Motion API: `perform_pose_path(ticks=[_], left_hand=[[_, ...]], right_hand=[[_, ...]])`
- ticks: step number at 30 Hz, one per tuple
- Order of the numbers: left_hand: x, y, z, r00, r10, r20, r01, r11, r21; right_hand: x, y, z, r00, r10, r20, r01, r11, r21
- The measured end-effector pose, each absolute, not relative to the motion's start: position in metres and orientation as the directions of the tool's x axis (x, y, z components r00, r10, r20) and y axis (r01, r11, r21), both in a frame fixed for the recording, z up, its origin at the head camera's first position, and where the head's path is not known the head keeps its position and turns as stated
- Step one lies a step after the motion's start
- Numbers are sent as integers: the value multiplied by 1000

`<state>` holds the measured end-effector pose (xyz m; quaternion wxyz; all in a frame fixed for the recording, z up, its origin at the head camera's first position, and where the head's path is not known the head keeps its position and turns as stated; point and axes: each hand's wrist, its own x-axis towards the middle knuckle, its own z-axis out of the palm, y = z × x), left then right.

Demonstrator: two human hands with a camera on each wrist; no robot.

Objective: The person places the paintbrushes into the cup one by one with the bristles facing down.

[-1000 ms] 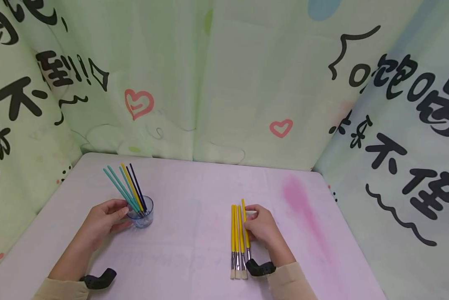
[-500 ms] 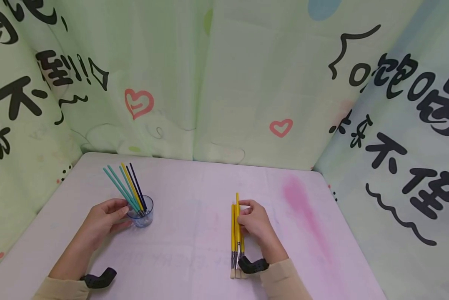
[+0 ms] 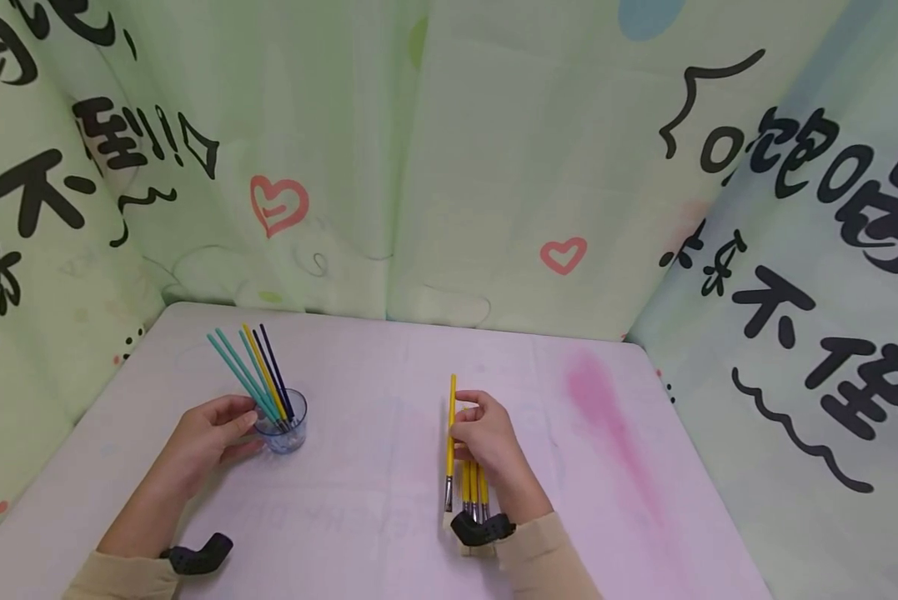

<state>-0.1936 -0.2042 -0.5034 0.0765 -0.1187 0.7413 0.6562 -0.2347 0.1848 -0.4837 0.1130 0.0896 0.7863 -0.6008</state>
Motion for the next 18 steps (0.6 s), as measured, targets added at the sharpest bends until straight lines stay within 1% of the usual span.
perform_pose_path(ticks=[9,18], left_hand=[[-194,-203,-502,-957,-81,-278,-286,112,952],[-194,-205,-503,-957,-79,-279,-286,109,952]], right_hand=[[-239,157,-482,-962,2,-274,267,239,-934],[-242,141,-479,-974,-13,-228,220,212,-952]])
